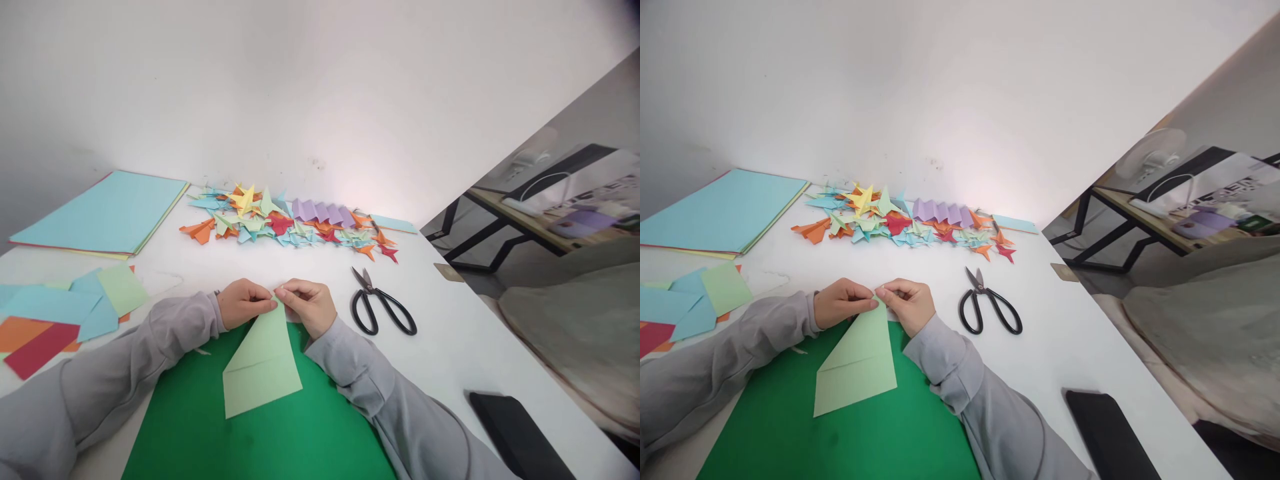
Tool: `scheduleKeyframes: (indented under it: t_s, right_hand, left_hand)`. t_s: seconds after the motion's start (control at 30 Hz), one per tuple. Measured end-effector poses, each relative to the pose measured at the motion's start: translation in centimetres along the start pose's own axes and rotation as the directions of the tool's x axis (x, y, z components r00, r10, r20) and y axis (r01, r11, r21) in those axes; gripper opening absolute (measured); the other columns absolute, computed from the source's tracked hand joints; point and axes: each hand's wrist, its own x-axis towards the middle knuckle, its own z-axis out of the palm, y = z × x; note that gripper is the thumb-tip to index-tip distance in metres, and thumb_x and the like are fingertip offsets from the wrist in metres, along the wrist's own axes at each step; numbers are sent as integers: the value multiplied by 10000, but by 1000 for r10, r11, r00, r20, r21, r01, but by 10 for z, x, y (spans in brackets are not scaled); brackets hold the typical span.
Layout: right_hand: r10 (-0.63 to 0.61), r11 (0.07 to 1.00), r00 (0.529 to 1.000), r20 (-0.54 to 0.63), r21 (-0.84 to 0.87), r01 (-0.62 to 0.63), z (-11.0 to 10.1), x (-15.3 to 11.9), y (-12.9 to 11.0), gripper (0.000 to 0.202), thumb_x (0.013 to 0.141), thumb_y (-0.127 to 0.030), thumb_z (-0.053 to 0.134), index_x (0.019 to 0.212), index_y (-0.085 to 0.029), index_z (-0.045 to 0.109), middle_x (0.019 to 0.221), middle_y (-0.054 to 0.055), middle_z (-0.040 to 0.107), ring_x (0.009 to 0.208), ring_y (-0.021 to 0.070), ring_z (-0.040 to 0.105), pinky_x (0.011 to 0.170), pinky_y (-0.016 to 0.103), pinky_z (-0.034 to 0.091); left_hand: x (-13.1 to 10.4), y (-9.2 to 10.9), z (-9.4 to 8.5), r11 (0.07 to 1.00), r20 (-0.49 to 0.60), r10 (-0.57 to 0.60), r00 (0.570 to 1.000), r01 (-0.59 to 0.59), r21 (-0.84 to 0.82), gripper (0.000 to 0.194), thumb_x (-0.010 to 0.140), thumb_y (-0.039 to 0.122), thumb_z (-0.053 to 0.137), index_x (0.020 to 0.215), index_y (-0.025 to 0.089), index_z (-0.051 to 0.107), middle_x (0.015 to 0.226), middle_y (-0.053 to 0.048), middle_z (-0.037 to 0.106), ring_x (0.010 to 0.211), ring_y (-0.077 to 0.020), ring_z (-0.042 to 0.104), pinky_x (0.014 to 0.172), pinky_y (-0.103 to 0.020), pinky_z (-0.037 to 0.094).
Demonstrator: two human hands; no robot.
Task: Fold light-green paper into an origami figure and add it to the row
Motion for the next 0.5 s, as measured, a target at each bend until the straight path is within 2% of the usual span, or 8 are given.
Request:
scheduleKeyframes:
  t_s: [0.1, 0.27, 0.5]
  right_hand:
    - [-31, 1000, 1000, 0, 3, 31, -2, 2, 3, 183, 545, -302, 737, 580, -147, 646, 398, -46, 493, 357, 53, 387, 349, 192, 258]
    - [-56, 998, 998, 37, 13, 55, -3, 2, 4, 144, 575, -289, 720, 584, -156, 663, 454, -36, 520, 383, 54, 404, 368, 197, 277]
    - [-41, 999, 997, 62, 35, 39, -4, 2, 2, 138, 588, -301, 710, 610, -167, 685, 485, -31, 524, 408, 64, 426, 393, 208, 302]
  left_hand:
    - [0, 0, 1, 1000, -40, -19, 999, 19, -4, 389, 782, 388, 428, 479, 153, 360, 423, 65, 287, 405, -51, 277, 399, -197, 227]
    - [2, -1, 1, 998, -45, 41, 998, -39, 52, 397, 780, 367, 429, 464, 160, 305, 425, 74, 208, 410, -47, 232, 396, -198, 198]
    - [2, 0, 1, 995, -44, 69, 997, -66, 72, 383, 775, 332, 430, 458, 159, 301, 426, 73, 202, 420, -46, 213, 406, -204, 184]
